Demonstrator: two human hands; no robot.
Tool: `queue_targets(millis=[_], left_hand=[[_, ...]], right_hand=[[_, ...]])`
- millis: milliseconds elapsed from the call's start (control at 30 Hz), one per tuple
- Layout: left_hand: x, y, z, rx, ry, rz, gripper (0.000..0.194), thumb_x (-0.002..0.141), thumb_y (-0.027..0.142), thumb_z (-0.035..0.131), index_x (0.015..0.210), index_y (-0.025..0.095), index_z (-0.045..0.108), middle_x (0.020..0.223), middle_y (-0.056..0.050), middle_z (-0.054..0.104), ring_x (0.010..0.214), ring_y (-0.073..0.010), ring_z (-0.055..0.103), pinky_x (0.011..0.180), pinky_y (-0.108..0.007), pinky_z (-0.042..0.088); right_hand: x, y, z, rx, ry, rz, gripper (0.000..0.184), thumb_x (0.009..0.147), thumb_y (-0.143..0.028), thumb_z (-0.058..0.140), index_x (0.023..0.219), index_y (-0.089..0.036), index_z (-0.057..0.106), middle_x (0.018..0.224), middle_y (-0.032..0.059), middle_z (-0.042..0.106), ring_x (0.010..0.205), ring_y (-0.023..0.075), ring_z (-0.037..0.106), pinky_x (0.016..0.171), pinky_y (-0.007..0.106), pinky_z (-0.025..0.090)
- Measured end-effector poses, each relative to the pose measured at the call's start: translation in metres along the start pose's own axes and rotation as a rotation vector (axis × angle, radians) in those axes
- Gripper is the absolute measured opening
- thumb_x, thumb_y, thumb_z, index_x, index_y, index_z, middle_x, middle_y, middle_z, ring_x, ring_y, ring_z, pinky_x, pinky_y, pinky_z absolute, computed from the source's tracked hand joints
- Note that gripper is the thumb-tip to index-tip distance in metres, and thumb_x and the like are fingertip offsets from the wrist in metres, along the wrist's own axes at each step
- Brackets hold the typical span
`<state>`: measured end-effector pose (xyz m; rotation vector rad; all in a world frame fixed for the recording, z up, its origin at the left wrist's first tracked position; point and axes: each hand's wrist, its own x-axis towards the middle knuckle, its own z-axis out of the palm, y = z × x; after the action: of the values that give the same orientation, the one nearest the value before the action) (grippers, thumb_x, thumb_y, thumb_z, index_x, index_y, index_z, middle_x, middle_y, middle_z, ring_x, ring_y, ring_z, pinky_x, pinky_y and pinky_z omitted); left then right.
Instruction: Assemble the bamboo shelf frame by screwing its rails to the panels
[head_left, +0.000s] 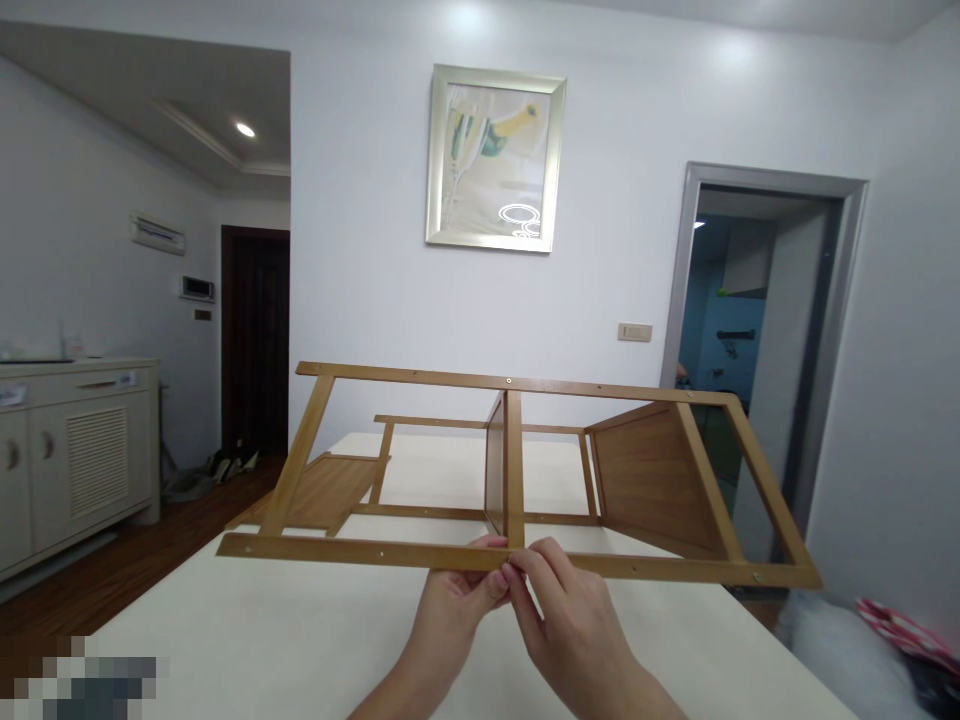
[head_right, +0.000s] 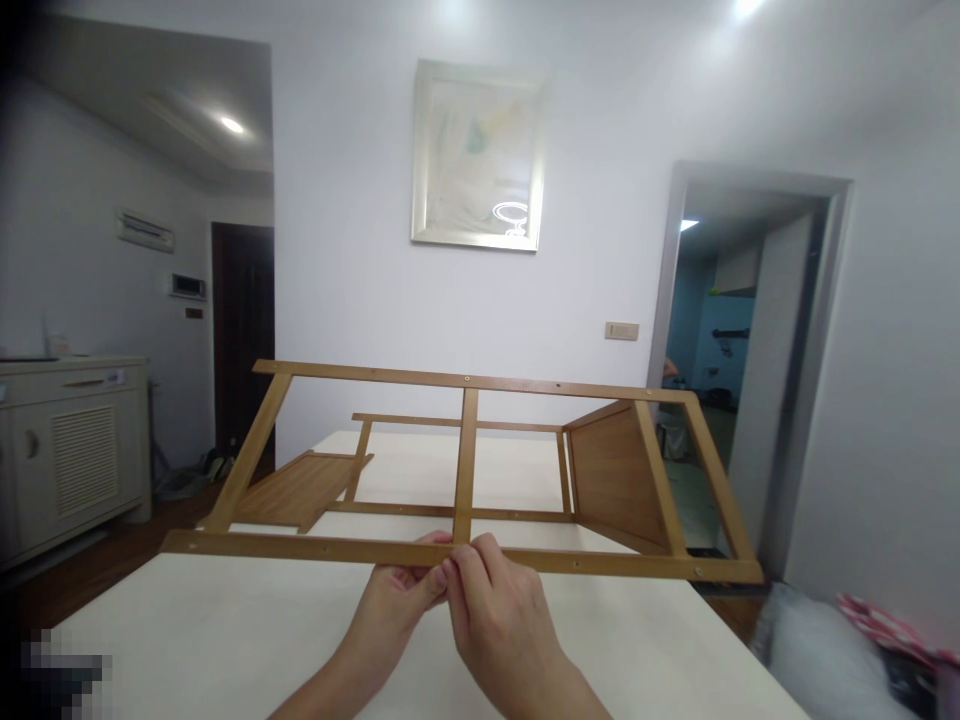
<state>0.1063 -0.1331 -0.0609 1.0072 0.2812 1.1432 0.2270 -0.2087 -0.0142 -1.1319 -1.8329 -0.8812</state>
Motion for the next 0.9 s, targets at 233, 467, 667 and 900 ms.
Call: queue_targets(millis=[233,467,667,900], left_hand=[[-0.0018,0.0042,0.0038,0.023,0.013,-0.008,0.044,0.057,0.036,0.09,0.093,0.015,0.075,0.091,-0.01,0.076,0.085,-0.023,0.07,0.08,-0.037,0.059],[-0.0008,0.0027,0.0015,-0.013,-0.026,-0.011,0.043,0.059,0.033,0.09,0.095,0.016,0.075,0.09,-0.009,0.077,0.085,-0.0231,0.07,0.083,-0.04,0.058],[0.0009,-0.002,-0.0018,-0.024,0.005,0.003,0.047,0.055,0.034,0.092,0.094,0.013,0.075,0.087,-0.011,0.076,0.083,-0.0233,0.07,0.08,-0.04,0.059],[0.0004,0.0,-0.0013,-0.021,0.001,-0.007,0.044,0.057,0.031,0.091,0.095,0.014,0.074,0.09,-0.01,0.076,0.083,-0.02,0.07,0.079,-0.035,0.059]], right_hand=[[0.0006,0.0017,-0.0027,0.03,-0.005,0.025,0.015,0.099,-0.02,0.043,0.099,-0.019,0.059,0.076,0.0023,0.06,0.058,0.0121,0.059,0.049,0.023,0.041],[-0.0009,0.0022,-0.0078,0.13,-0.083,0.006,0.025,0.095,-0.014,0.043,0.115,-0.019,0.057,0.088,0.0062,0.062,0.065,0.0136,0.063,0.053,0.024,0.049],[-0.0019,0.0024,-0.003,0.095,-0.077,0.036,0.017,0.096,-0.016,0.043,0.101,-0.019,0.059,0.083,0.0046,0.061,0.063,0.0134,0.062,0.052,0.023,0.046],[-0.0025,0.0039,-0.0025,0.056,-0.058,0.047,0.013,0.097,-0.018,0.045,0.096,-0.02,0.058,0.08,0.0036,0.06,0.06,0.0135,0.061,0.05,0.024,0.042]])
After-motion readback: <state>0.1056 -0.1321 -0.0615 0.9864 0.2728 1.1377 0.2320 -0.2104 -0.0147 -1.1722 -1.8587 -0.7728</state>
